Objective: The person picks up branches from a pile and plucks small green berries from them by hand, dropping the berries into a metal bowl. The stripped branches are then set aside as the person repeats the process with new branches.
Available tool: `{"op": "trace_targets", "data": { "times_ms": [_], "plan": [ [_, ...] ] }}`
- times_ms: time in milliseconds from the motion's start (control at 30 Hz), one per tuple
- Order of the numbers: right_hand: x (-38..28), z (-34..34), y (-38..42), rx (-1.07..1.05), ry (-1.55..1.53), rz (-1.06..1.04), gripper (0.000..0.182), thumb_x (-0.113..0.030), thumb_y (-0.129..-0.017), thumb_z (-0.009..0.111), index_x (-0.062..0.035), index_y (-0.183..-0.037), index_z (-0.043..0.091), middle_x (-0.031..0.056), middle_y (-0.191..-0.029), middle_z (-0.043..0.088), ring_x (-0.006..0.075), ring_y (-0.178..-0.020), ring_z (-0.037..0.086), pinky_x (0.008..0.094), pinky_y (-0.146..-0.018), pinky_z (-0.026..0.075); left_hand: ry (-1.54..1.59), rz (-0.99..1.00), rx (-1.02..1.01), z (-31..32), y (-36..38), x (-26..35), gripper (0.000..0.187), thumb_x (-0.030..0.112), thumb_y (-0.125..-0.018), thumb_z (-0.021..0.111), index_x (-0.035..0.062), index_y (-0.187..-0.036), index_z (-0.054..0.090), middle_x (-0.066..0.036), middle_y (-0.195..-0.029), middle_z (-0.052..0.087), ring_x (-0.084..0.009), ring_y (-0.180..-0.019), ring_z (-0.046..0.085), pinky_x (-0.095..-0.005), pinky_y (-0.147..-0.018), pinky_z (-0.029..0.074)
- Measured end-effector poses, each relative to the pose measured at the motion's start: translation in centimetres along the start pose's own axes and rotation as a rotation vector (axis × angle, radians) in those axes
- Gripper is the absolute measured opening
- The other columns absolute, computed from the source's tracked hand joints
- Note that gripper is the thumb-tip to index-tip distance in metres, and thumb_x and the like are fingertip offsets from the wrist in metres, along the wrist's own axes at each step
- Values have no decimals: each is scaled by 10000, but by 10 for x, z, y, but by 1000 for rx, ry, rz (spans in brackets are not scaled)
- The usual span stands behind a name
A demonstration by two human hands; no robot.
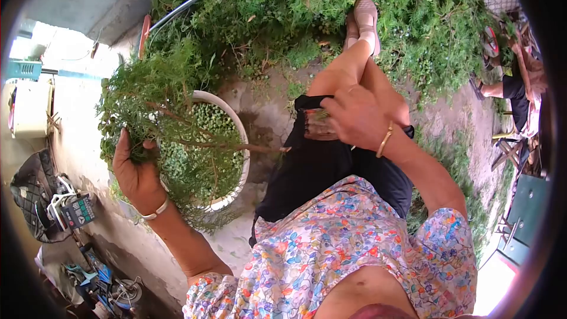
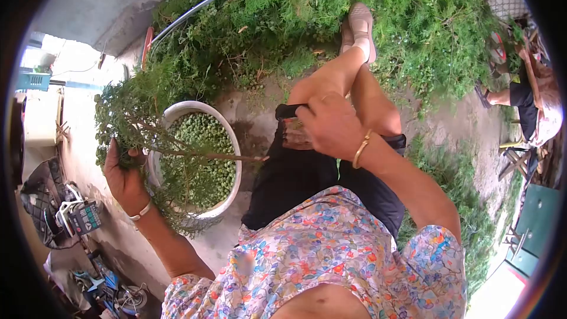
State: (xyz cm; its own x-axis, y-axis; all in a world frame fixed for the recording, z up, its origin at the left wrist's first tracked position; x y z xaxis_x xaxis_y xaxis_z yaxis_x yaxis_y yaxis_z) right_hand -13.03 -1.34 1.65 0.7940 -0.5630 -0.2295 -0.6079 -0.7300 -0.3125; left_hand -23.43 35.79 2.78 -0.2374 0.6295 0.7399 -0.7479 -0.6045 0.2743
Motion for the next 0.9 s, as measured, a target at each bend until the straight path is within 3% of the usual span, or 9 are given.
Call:
{"op": "trace_targets", "data": {
  "times_ms": [67, 167, 267, 367, 500, 567, 700, 800, 900],
  "plan": [
    [-7, 28, 1, -146, 103, -64, 114, -80, -682, 556, -32, -784, 544, 135, -811, 562, 272, -722, 550, 368, -628, 428, 6, 19, 2, 6, 3, -1, 149, 58, -858, 551, -14, -989, 544, -140, -935, 606, -237, -812, 566, -308, -589, 473],
    [-11, 28, -7, -47, 150, -112, 213, -89, -561, 585, -15, -758, 549, 134, -726, 530, 277, -696, 522, 386, -645, 399, -7, 35, -29, 12, 9, 5, 160, 64, -862, 548, -14, -1001, 541, -147, -948, 602, -234, -815, 564, -309, -593, 472],
    [10, 26, -15, 130, 176, -100, 183, -88, -591, 578, -8, -753, 543, 152, -730, 535, 286, -670, 530, 382, -626, 413, 9, 29, -96, 9, 3, 15, 162, 65, -870, 536, -24, -1004, 534, -158, -979, 594, -237, -835, 561, -313, -605, 472],
    [37, 21, -32, 39, 203, 93, 164, -90, -627, 565, 9, -754, 536, 181, -749, 545, 304, -660, 550, 380, -581, 428, 81, 23, -105, 16, 10, 21, 173, 59, -880, 518, -46, -1018, 530, -167, -988, 599, -227, -810, 571, -313, -614, 476],
    [64, 28, -41, -55, 110, 148, 168, -102, -655, 564, 21, -764, 534, 186, -753, 555, 306, -675, 570, 368, -537, 443, 12, 77, -5, 4, 13, 22, 180, 67, -884, 518, -40, -1028, 537, -169, -990, 606, -221, -842, 585, -306, -615, 478],
    [94, 39, -33, -18, 40, 270, 142, -102, -669, 519, 15, -747, 496, 189, -713, 545, 366, -664, 549, 445, -591, 444, 24, 37, -65, 0, 15, 22, 181, 71, -886, 516, -38, -1028, 539, -167, -991, 608, -220, -840, 586, -303, -611, 477],
    [147, 79, -16, -113, 397, 82, 125, -112, -676, 520, -1, -731, 510, 181, -701, 552, 362, -646, 558, 441, -583, 456, -14, 54, -59, -13, 13, 21, 185, 89, -895, 503, -20, -1040, 539, -158, -1005, 607, -211, -809, 577, -294, -586, 470],
    [183, 69, -11, -43, 302, 325, 85, -96, -697, 535, -28, -719, 581, 134, -709, 593, 316, -683, 593, 434, -597, 479, 8, 38, -80, -18, 8, 22, 224, 104, -900, 496, -15, -1088, 518, -163, -1062, 583, -219, -862, 554, -291, -594, 463],
    [195, 3, 29, 165, 288, 616, 73, -102, -692, 551, -47, -663, 589, 138, -704, 600, 314, -639, 591, 430, -551, 477, 47, -70, -127, -12, 10, 14, 269, 117, -903, 489, -15, -1137, 498, -171, -1126, 554, -236, -934, 529, -304, -627, 455]
  ]
}}
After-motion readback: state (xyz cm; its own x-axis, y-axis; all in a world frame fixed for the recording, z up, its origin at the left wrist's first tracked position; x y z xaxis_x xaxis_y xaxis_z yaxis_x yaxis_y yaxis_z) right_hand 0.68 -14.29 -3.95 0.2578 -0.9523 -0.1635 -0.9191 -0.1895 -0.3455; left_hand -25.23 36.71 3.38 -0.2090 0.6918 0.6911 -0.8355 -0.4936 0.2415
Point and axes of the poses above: each hand's wrist, its own y-axis away from the middle knuckle, its own z-axis out of the palm, x = y × z, the point moved 8 cm from there along -y, towards the middle knuckle
